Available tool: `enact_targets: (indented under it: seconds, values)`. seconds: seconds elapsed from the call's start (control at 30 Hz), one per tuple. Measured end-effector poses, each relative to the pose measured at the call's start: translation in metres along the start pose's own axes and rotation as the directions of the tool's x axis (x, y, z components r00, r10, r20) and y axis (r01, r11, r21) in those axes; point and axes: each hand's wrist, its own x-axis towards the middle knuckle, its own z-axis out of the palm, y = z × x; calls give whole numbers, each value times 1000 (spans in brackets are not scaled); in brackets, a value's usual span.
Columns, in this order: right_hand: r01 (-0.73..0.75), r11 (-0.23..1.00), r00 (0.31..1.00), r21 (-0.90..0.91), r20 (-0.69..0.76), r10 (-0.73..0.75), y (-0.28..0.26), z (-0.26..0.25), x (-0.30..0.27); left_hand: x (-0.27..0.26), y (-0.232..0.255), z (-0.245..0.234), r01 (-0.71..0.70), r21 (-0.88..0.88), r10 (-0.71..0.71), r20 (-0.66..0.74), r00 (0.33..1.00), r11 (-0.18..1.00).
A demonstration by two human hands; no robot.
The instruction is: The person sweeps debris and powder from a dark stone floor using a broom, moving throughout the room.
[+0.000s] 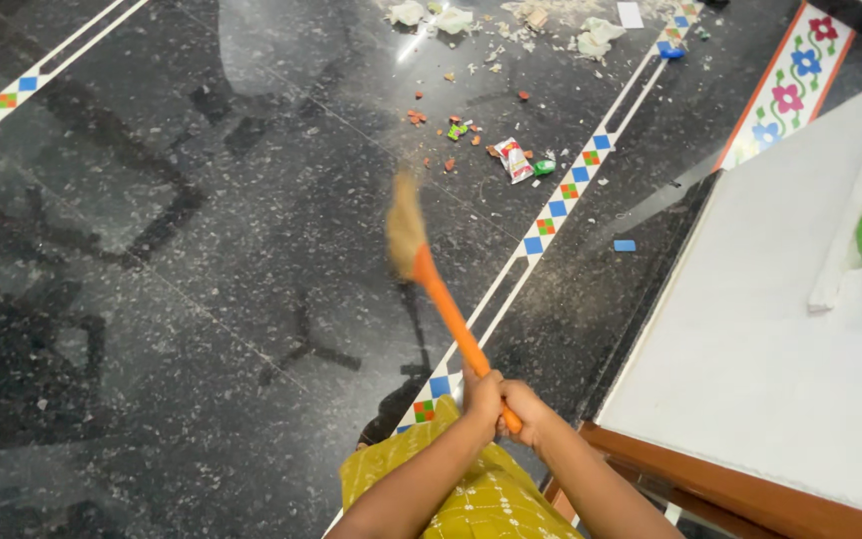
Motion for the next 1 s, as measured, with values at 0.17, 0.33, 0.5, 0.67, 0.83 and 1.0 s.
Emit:
enact_targets:
  seconds: [0.17,0.33,0.5,0.67,0.83,1.0]
  values:
    - [-355,906,921,231,250,298,21,-49,15,6,-34,5,268,42,-263,-86,961,963]
    - [-170,889,979,425,-31,202,37,-46,21,36,-68,9,464,84,-463,338,819,882]
    - [67,970,988,235,-154,-31,27,-23,15,32,-34,7,324,75,-327,389,861,943]
    - [226,974,974,27,-37,-225,-6,2,-10,18,5,7,106,-118,-60,343,937,987]
    - [101,995,991,18,87,-102,-15,12,4,32,-15,-9,-14,-187,22,45,999,982]
    - [-151,930,977,336,196,88,-25,34,74,65,-8,-42,60,-143,-77,-119,990,988]
